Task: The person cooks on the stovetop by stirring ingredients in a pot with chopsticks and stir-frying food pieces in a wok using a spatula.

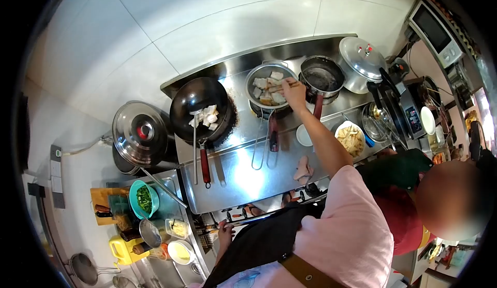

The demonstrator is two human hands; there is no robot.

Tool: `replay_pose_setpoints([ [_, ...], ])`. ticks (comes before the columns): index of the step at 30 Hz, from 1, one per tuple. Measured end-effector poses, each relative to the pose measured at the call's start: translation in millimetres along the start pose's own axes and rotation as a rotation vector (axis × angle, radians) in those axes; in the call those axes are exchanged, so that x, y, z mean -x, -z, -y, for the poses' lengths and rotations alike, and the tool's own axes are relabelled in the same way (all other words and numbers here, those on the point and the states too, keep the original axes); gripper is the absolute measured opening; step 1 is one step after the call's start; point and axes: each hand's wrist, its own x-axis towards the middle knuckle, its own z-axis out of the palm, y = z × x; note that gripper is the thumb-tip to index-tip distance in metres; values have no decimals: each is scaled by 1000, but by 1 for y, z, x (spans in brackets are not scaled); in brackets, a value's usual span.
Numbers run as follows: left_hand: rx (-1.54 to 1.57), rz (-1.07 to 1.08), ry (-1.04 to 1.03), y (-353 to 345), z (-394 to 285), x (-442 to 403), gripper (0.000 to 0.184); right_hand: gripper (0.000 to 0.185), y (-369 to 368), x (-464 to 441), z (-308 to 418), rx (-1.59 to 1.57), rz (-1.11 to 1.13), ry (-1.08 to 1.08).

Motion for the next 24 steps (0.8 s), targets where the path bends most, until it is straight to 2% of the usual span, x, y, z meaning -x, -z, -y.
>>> replay_pose_setpoints([
  [4, 7, 21, 26, -4, 4, -4, 50, 22, -14, 20, -19, 17, -43, -37],
  [7, -16, 4, 8, -5, -1, -5, 50, 22, -23, 18, -42, 227, -86, 225],
  [9, -29, -4, -6, -4, -4, -3, 49, 21, -27, 21, -48, 283, -130, 282],
  [12, -22, -23, -12, -4, -9, 1, 49, 22, -24, 27, -40, 30, -234, 15],
  [16, 20, -35, 1, 0, 2, 2, 49, 21, -16, 21, -14, -450, -308, -153],
  [19, 11, -23, 25, -4, 4, 2, 48, 20, -34, 17, 4, -527, -193, -241],
  [22, -70, -2, -8, -9, -4, -1, 47, 20, -71, 22, 27, -522, 21, -327],
  [24, -44, 9, -49, -8, -7, -6, 47, 22, -81, 21, 34, -542, 167, -232],
])
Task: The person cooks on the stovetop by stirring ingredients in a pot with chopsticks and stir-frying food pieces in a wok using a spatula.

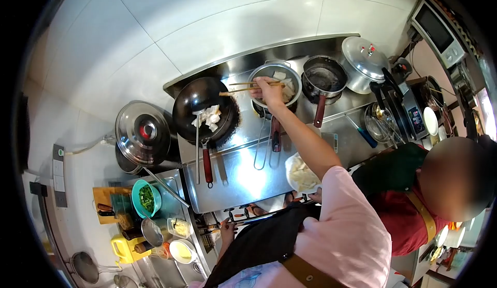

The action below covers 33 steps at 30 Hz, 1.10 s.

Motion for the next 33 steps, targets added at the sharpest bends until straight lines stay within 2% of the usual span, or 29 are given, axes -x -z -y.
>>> replay_pose_setpoints([
  [2, 27, -14, -21, 3, 1, -5, 48, 22, 12, -10, 18, 46, -57, 131],
  [5, 50, -39, -2, 7, -5, 4, 48, 21, 68, -34, 42, 191, -240, 325],
  [8, 40, -26, 62, 8, 12, 6, 49, 21, 106, -39, 49, 473, -358, 263],
  [11, 21, -6, 82, 7, 14, 9, 49, 23, 120, -35, 31, 641, -285, 232],
  [14, 43, -14, 73, 5, 12, 6, 49, 21, 120, -36, 7, 633, -297, 388],
  [15, 47, -19, 69, 5, 12, 4, 49, 20, 119, -34, 2, 604, -331, 343],
  [18, 59, -23, 38, 6, 11, 0, 49, 20, 117, -39, -3, 672, -323, 465],
  [19, 53, -26, 32, 7, 10, 2, 49, 21, 116, -40, -3, 564, -345, 447],
  [22, 46, -28, 31, 6, 11, 6, 49, 21, 118, -42, 6, 763, -404, 474],
  [25, 59, -26, 57, 5, 12, 7, 50, 24, 119, -52, 16, 479, -487, 352],
  [28, 67, -34, 65, 5, 13, 11, 51, 24, 102, -43, 31, 232, -442, 289],
  [29, 61, -31, 66, 4, 13, 10, 50, 23, 90, -40, 35, 142, -389, 236],
  [33, 12, -6, 44, -1, 8, 4, 49, 21, 27, -19, 36, 113, -156, 144],
])
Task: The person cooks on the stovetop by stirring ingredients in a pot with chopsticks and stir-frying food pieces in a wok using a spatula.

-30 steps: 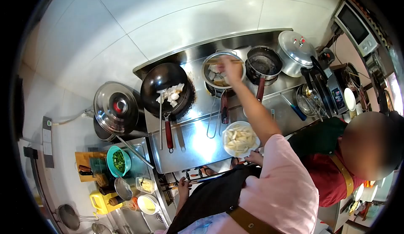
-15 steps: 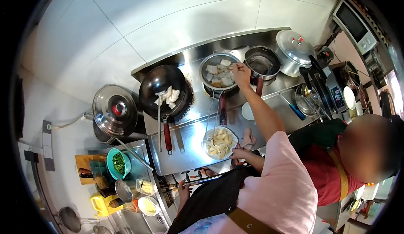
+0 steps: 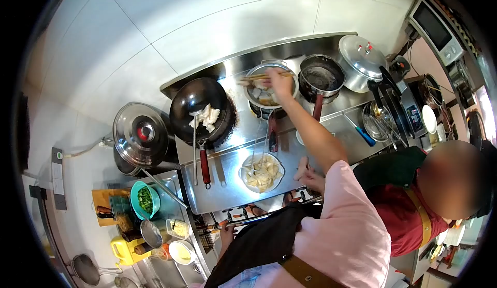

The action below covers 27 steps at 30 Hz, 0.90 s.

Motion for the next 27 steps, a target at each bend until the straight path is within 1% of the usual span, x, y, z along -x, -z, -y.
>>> replay_pose_setpoints([
  [2, -1, 8, -42, 2, -3, -4, 48, 20, -19, 6, 3, 32, 142, -38],
  [5, 16, -30, -58, 5, -2, -8, 47, 20, 6, -22, 1, 31, 59, -10],
  [6, 21, -36, -46, 5, -7, -4, 47, 20, 18, -22, 14, 34, 13, -10],
  [9, 12, -31, -11, 6, -6, 0, 47, 21, 66, -21, 20, 227, -75, 77],
  [11, 61, -27, 25, 5, 15, -1, 48, 23, 91, -14, 22, 387, -59, 74],
  [14, 48, 15, 29, 2, 22, -2, 48, 24, 110, 5, 30, 598, 26, 107],
  [17, 10, 40, 19, -1, 12, -5, 48, 24, 113, 11, 22, 561, -35, -9],
  [18, 4, 40, 3, -2, 7, -6, 48, 24, 118, 9, 1, 360, -65, -46],
  [21, 14, 20, -39, -1, -1, -11, 48, 23, 114, 18, -10, 394, -55, 59],
  [22, 8, 9, -47, -1, -7, -9, 48, 22, 111, 23, -9, 394, -55, 66],
  [27, -12, 32, -23, 3, -10, -6, 50, 22, 104, 26, -12, 346, -25, -84],
])
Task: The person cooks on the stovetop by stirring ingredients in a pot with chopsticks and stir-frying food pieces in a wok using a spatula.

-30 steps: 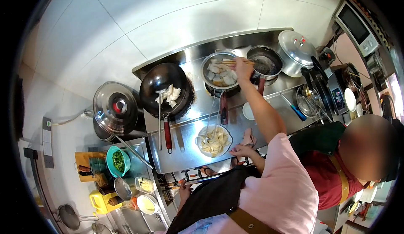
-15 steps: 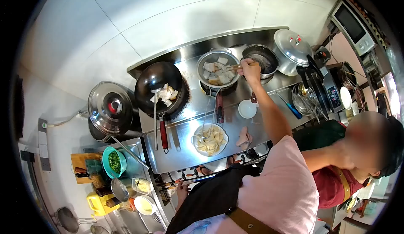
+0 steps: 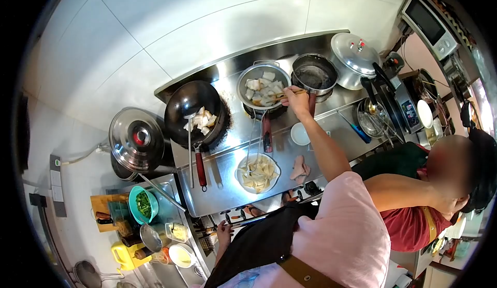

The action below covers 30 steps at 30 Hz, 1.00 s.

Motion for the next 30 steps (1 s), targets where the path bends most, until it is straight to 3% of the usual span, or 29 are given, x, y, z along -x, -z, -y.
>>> replay_pose_setpoints([
  [8, 30, -26, 26, -1, 8, 7, 46, 23, 4, -7, 9, 73, 79, -35],
  [15, 39, -42, 7, 0, 12, 7, 44, 25, -1, 12, 13, 29, 70, 167],
  [23, 49, -44, 12, 2, 15, 6, 47, 26, 24, 0, 20, -105, 146, 202],
  [30, 59, -52, 11, 0, 13, 9, 49, 26, -8, -7, 30, -115, 210, 249],
])
